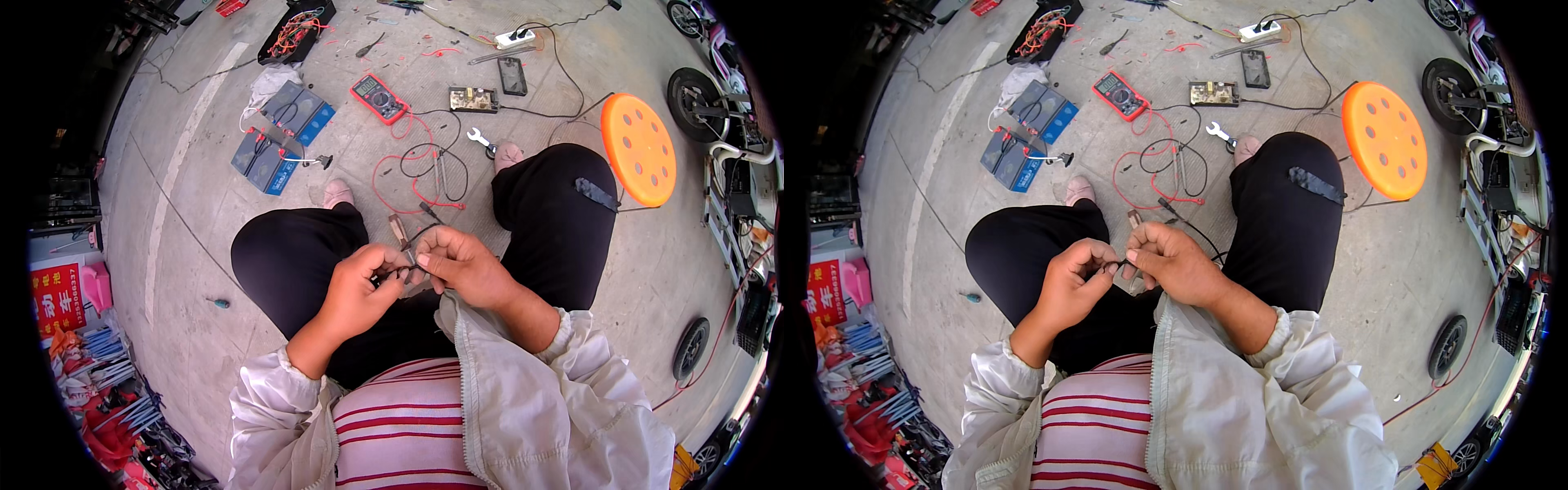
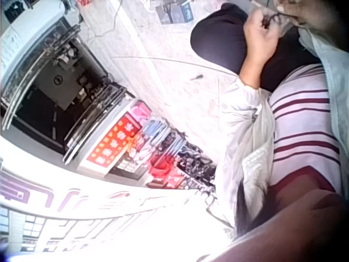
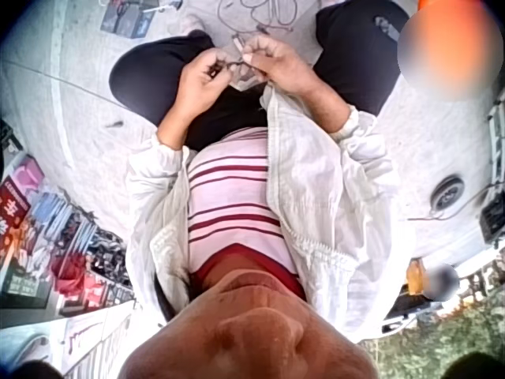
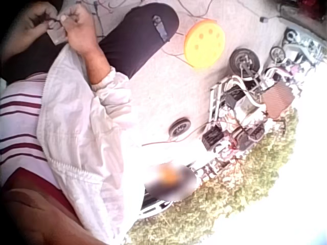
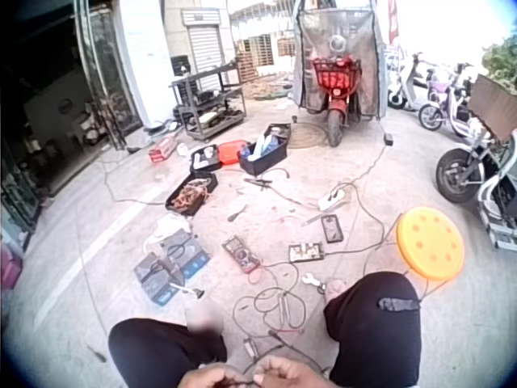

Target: The person sits on the floor and works on a small electronic component, twisting wires and applying black tape to secure connections. The person handles wires and tape while surrounded by tools and electronic parts.

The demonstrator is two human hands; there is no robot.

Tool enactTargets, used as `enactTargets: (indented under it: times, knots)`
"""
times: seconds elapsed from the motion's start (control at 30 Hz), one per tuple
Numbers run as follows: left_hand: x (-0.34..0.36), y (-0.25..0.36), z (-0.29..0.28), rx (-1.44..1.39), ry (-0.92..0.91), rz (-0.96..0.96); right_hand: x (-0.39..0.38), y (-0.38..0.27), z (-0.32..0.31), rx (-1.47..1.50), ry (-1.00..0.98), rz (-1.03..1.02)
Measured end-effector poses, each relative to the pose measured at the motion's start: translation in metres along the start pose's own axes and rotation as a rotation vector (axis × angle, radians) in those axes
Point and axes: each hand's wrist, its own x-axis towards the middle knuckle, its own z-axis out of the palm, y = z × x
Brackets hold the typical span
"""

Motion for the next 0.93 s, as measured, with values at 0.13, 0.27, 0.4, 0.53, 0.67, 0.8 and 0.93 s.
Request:
enactTargets:
  times: [0.13,0.27,0.4,0.53,0.67,0.8,0.93]
  knots:
    - [0.003,0.001,0.003,-0.233,0.047,-0.152,-0.002,0.001,0.007,-0.091,0.066,-0.075]
    - [0.009,-0.008,0.004,-0.333,0.122,-0.288,-0.005,0.001,0.019,-0.3,0.213,-0.207]
    - [0.02,0.005,0.005,-0.372,0.119,-0.466,-0.007,0.0,0.018,-0.599,0.244,-0.426]
    - [0.023,-0.003,0.004,-0.335,0.102,-0.465,-0.008,0.0,0.02,-0.569,0.25,-0.398]
    - [0.023,-0.026,0.006,-0.208,0.111,-0.34,-0.006,0.005,0.019,-0.54,0.269,-0.358]
    - [0.028,-0.033,0.006,-0.024,0.096,-0.351,-0.005,0.007,0.019,-0.548,0.243,-0.361]
    - [0.032,-0.019,0.012,-0.148,0.214,-0.435,-0.006,0.005,0.019,-0.454,0.239,-0.296]
